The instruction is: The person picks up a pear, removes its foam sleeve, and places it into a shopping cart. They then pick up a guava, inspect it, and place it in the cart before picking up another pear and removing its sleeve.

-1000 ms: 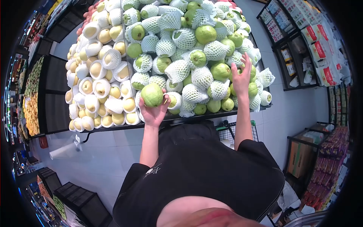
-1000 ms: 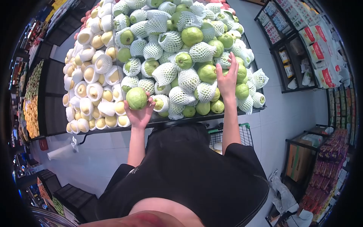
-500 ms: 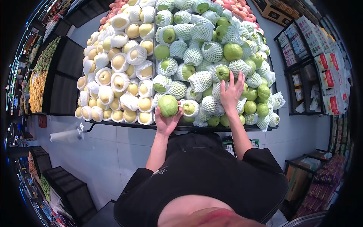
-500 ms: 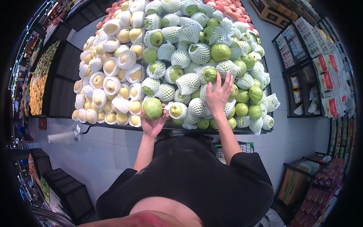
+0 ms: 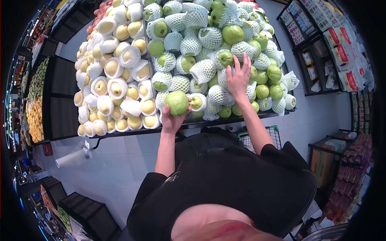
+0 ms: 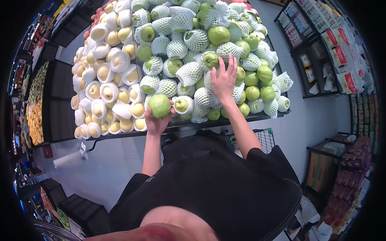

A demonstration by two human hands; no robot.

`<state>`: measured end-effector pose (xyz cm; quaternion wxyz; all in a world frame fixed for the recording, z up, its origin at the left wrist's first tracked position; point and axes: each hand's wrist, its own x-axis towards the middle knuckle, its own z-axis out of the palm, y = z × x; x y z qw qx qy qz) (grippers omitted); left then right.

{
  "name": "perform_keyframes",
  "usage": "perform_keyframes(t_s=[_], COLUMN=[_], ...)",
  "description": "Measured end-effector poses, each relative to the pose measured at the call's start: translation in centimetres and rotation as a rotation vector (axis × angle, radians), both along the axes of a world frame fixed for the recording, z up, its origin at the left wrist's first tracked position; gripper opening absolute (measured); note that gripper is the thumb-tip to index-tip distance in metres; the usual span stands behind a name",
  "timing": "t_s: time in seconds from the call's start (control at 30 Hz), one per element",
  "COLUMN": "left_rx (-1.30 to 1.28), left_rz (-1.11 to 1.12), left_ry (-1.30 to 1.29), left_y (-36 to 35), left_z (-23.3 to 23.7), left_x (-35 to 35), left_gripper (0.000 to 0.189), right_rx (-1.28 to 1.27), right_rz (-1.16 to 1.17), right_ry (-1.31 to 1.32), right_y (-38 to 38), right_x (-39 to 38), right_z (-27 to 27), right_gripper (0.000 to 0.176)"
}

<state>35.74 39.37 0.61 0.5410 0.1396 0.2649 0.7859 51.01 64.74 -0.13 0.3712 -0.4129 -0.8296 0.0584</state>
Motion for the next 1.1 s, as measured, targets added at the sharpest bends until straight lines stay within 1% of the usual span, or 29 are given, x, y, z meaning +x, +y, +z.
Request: perform_keyframes(t_s=[0.13,0.17,0.2,0.23,0.27,0.33,0.37,0.43,0.47,0.5,0.53,0.63,0.73,0.77,0.87,0.9,1.0,1.03,1.1], left_rx=[-0.008,0.004,-0.016,-0.036,-0.048,-0.051,-0.066,-0.082,-0.049,-0.021,0.004,-0.012,-0.021,-0.024,-0.067,-0.053,-0.021,-0.021,-0.009], left_rz=[0.037,0.008,-0.012,-0.028,-0.047,-0.05,-0.032,0.02,0.031,0.038,0.04,0.067,0.048,0.038,0.028,0.021,0.004,0.006,0.008], left_ry=[-0.104,-0.121,-0.091,-0.064,-0.03,0.015,0.033,0.059,0.037,0.013,-0.012,-0.051,-0.052,-0.048,-0.026,-0.026,-0.016,-0.008,-0.015], left_y=[-0.7,-1.1,-1.7,-2.2,-2.4,-2.8,-3.1,-3.8,-3.9,-4.2,-4.5,-4.9,-5.3,-5.2,-5.1,-5.1,-5.0,-4.9,-4.9], left_z=[-0.5,-0.8,-0.8,-0.8,-0.7,-1.1,-1.1,-0.9,-1.1,-1.5,-1.7,-2.3,-2.3,-2.3,-1.9,-1.8,-1.6,-1.5,-1.4], left_x=[2.4,2.7,2.9,3.0,2.8,2.1,2.0,2.0,1.8,1.7,1.9,2.4,3.1,3.1,3.2,3.1,2.8,2.8,2.6], left_gripper=[0.076,0.077,0.077,0.077,0.077,0.077,0.077,0.077,0.077,0.077,0.077,0.077,0.078,0.078,0.076,0.076,0.077,0.078,0.078], right_rx=[0.005,0.008,0.004,0.041,0.001,-0.066,-0.045,0.056,0.105,0.083,0.082,0.056,0.277,0.273,0.314,0.258,0.257,0.253,0.246], right_rz=[0.027,0.026,0.033,0.01,0.044,0.105,0.108,0.056,0.029,0.044,0.036,0.033,-0.095,-0.011,0.157,0.166,0.099,0.128,0.096], right_ry=[0.033,0.043,0.044,0.066,0.123,0.243,0.278,0.272,0.27,0.306,0.288,0.263,0.043,0.048,-0.173,-0.182,-0.294,-0.312,-0.361], right_y=[0.1,0.4,0.2,-0.1,0.1,2.0,3.6,5.3,5.9,6.3,6.3,6.0,4.6,4.1,2.0,2.0,2.0,2.4,2.3], right_x=[0.0,0.0,0.0,-0.1,0.0,1.3,1.9,2.2,2.0,1.5,1.4,1.4,1.1,0.9,0.5,0.4,0.3,0.4,0.2], right_z=[-0.1,0.0,0.0,0.5,0.4,0.4,-0.1,0.8,1.1,0.9,0.6,0.1,0.9,1.2,3.0,2.7,2.1,1.6,1.5], right_gripper=[0.046,0.046,0.045,0.041,0.04,0.038,0.034,0.034,0.035,0.037,0.038,0.042,0.04,0.04,0.043,0.053,0.062,0.07,0.07])
